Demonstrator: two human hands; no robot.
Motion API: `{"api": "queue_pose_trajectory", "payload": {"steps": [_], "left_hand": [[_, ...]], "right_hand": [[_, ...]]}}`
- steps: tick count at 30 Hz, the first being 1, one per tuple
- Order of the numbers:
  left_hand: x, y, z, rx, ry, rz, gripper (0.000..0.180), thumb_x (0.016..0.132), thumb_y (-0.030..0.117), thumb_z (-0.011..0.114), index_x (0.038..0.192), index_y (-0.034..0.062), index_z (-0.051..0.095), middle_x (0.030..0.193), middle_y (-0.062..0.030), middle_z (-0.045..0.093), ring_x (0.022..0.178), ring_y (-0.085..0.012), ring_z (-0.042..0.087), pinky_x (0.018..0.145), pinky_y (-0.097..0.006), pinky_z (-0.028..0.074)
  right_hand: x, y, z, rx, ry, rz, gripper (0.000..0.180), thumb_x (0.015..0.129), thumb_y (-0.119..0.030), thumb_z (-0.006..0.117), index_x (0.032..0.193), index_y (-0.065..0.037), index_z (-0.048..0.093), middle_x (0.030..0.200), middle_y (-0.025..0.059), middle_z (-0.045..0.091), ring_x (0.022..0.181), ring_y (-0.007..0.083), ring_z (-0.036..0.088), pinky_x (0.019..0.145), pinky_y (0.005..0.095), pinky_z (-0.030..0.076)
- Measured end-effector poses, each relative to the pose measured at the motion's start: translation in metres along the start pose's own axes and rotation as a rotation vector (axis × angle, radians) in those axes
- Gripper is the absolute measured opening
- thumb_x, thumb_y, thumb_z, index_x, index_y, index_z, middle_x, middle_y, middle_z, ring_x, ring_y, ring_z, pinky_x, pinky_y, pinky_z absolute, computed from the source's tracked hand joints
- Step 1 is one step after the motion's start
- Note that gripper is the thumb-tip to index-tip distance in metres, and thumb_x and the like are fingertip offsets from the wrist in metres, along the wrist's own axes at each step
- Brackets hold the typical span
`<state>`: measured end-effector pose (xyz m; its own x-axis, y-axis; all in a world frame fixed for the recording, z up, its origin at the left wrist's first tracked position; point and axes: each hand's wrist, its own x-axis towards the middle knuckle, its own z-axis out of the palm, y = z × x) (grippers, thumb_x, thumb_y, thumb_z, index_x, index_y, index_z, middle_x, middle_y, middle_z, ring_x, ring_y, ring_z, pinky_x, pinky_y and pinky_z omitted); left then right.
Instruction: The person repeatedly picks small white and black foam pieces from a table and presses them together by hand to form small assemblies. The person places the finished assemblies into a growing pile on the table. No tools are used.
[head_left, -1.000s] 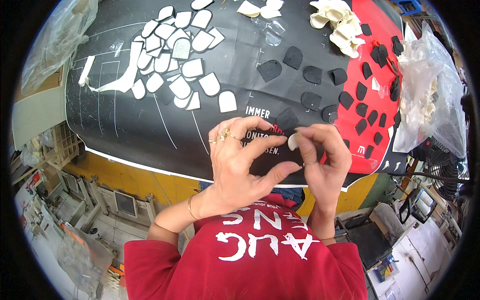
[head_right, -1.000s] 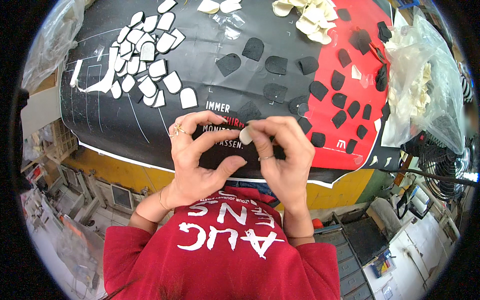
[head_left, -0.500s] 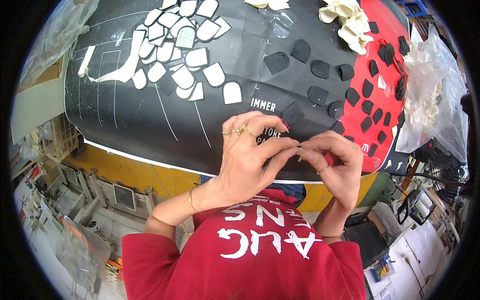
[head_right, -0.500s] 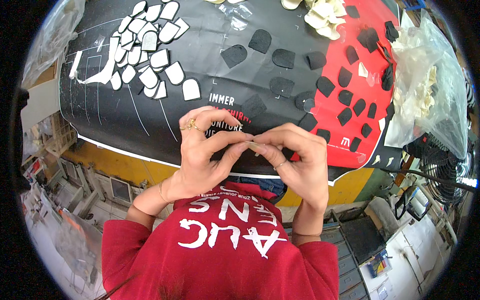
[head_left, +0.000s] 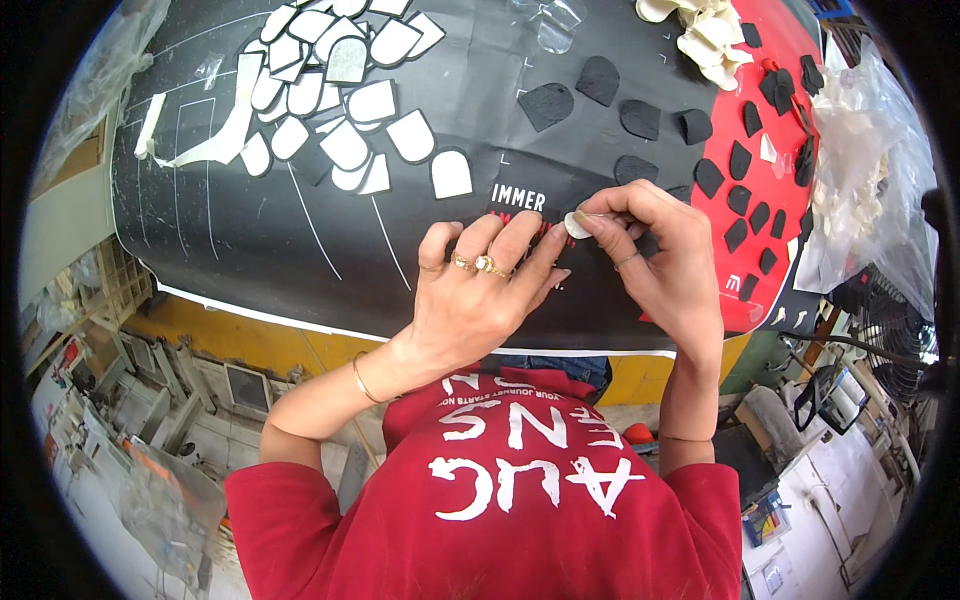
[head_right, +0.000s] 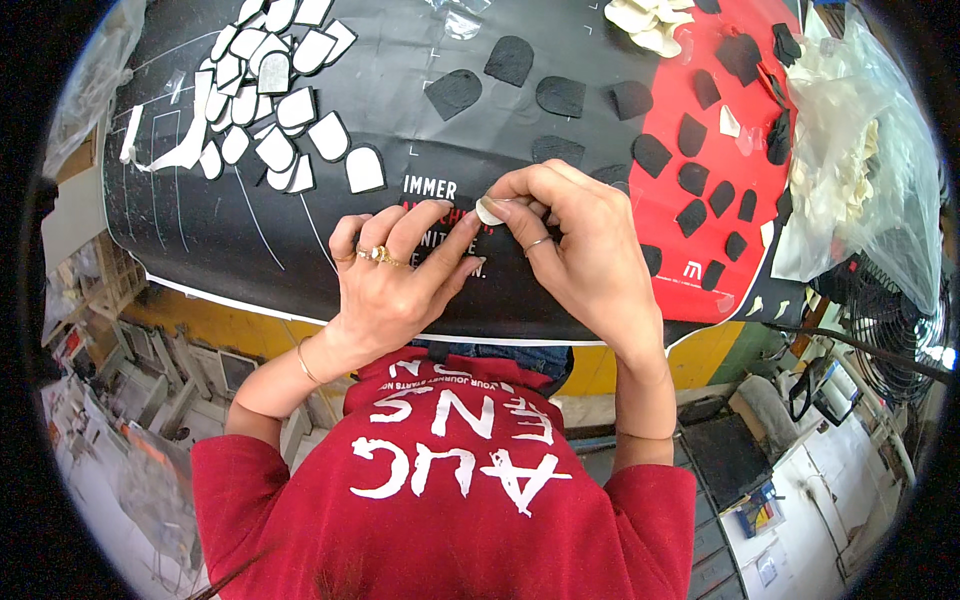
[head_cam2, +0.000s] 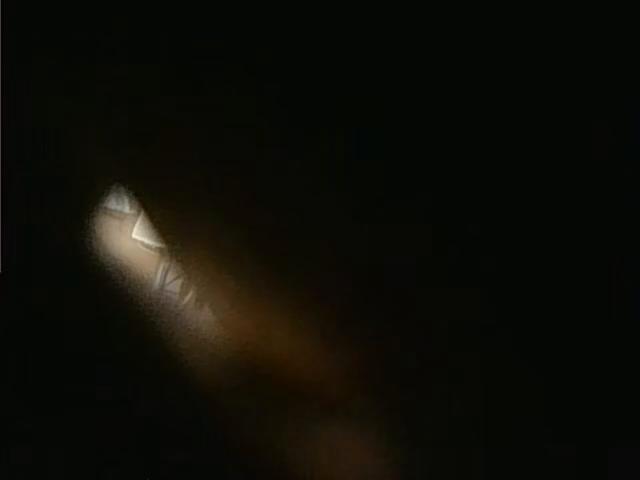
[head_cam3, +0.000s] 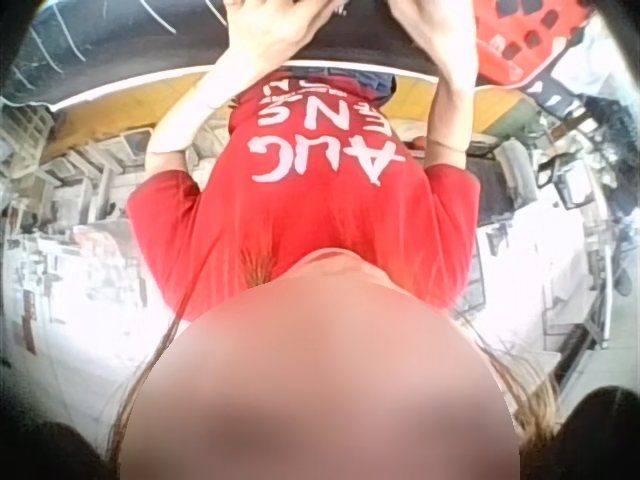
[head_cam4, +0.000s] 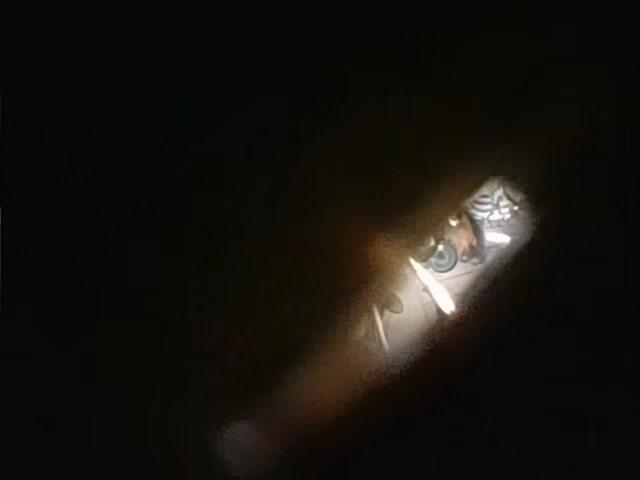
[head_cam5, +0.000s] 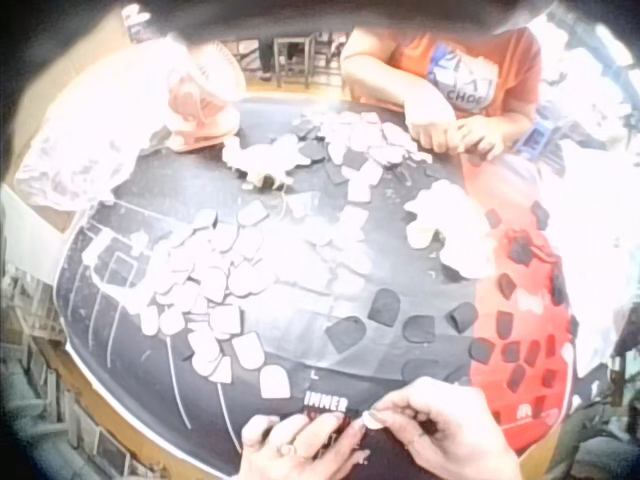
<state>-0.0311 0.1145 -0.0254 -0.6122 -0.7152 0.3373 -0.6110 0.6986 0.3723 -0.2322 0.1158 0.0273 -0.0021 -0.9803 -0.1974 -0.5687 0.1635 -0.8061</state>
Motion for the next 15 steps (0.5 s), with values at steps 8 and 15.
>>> {"api": "queue_pose_trajectory", "payload": {"steps": [8,15], "left_hand": [[-0.0024,-0.0016,-0.0004,-0.059,-0.01,-0.021,0.045,0.072,0.025,0.083,0.116,0.017,0.073,0.116,-0.0014,0.059,0.101,-0.0206,0.053,0.102,-0.043,0.033],[-0.003,-0.0032,0.0008,-0.069,0.006,-0.01,0.045,0.073,0.023,0.083,0.116,0.016,0.073,0.117,-0.0022,0.06,0.1,-0.0213,0.053,0.103,-0.044,0.034]], "right_hand": [[0.0009,0.0012,0.0028,-0.099,0.016,-0.032,0.007,0.088,-0.003,0.071,0.095,0.0,0.069,0.081,0.0055,0.066,0.066,0.0134,0.058,0.062,0.0259,0.046],[-0.0001,0.0023,0.005,-0.099,0.023,-0.051,0.007,0.088,-0.003,0.071,0.094,0.0,0.069,0.082,0.0055,0.066,0.065,0.0133,0.058,0.061,0.026,0.046]]}}
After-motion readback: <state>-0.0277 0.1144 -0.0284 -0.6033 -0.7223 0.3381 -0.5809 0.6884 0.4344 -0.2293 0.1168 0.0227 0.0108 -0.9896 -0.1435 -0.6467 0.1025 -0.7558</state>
